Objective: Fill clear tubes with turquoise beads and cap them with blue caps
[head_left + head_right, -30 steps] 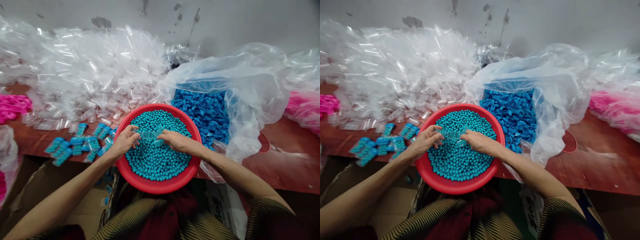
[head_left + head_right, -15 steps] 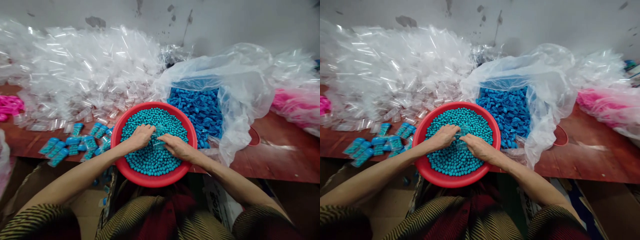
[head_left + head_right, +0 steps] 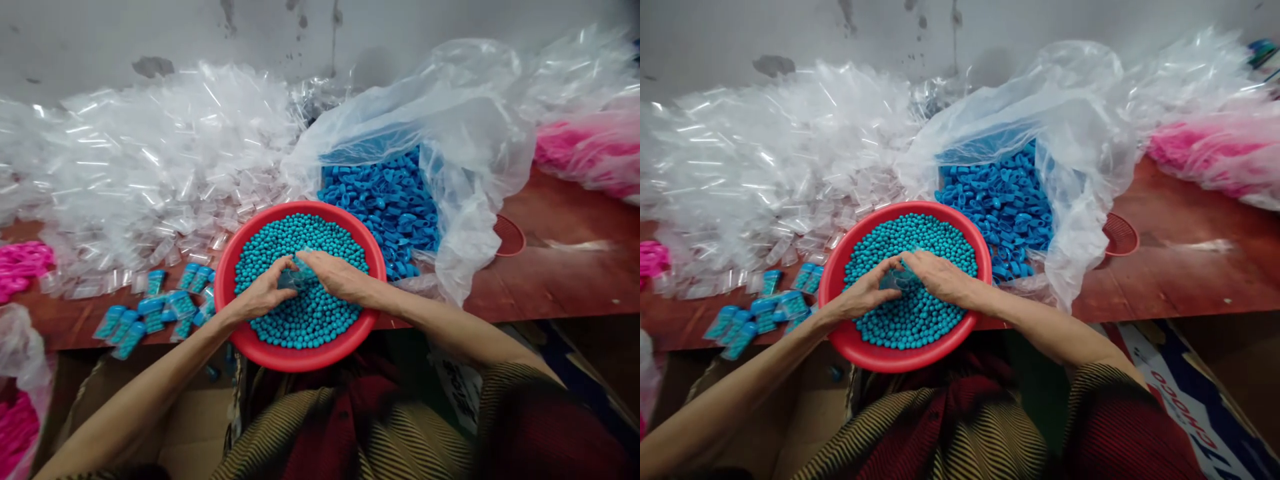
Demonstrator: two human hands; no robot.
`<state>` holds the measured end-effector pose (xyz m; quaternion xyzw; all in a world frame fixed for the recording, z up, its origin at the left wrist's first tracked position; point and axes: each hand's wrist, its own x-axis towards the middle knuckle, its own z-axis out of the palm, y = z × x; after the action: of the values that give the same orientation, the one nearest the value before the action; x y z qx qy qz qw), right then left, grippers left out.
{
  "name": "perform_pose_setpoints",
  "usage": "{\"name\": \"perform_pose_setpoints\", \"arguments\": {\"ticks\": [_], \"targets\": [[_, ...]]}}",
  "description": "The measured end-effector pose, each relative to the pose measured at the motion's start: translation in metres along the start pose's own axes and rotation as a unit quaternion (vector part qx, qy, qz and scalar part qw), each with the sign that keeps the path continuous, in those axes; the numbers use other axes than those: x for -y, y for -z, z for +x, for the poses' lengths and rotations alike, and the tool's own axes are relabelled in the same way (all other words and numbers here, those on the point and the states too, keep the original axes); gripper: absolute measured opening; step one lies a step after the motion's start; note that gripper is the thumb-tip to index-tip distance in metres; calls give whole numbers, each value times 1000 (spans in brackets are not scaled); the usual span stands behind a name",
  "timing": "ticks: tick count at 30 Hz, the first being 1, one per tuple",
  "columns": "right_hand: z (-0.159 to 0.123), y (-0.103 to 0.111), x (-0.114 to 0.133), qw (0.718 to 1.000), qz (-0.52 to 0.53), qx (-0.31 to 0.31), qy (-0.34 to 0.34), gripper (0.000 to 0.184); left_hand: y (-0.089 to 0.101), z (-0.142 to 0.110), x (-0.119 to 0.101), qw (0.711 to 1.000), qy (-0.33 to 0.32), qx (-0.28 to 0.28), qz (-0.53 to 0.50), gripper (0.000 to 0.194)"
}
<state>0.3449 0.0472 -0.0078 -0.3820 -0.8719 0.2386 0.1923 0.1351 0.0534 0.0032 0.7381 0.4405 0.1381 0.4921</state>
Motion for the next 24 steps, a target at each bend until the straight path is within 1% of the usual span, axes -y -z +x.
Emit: {"name": "perform_pose_setpoints", "arguments": {"ticks": [2,5,7,9,10,12,14,16,18,20,21,22,24], "targets": [[4,-7,1,1000,26,3,8,48,-5,2,-3,1000,5,12,13,41],[7,-17,0,998,58,-12,-16,57,-11,6,-4,999,11,20,34,43],[7,-22,0,996,77,-31,-29,61,-16,8,-3,999,-6,-2,53,48],[4,-25,5,995,85,-43,-38,63,-23,7,1,994,-29,-36,99,54],[2,-26,8,995,84,-43,-41,63,-27,7,3,989,-36,-52,130,53],[-5,-25,16,996,75,-25,-42,58,-35,3,5,978,-40,-70,191,46],[-11,-20,21,997,68,7,-28,50,-41,-1,6,968,-34,-70,238,35],[-13,-10,21,998,53,16,-16,41,-42,-5,5,959,-27,-57,277,32],[-7,2,16,999,18,-15,-35,34,-41,-8,3,949,-15,-42,312,33],[5,15,9,995,-34,-39,-87,30,-39,-9,1,944,-2,-39,329,35],[13,19,5,991,-59,-27,-114,33,-38,-9,0,944,4,-42,328,35],[21,22,1,988,-80,2,-133,36,-38,-9,0,945,9,-46,323,37],[37,23,-6,982,-102,70,-142,38,-38,-8,-2,951,20,-52,303,39]]}}
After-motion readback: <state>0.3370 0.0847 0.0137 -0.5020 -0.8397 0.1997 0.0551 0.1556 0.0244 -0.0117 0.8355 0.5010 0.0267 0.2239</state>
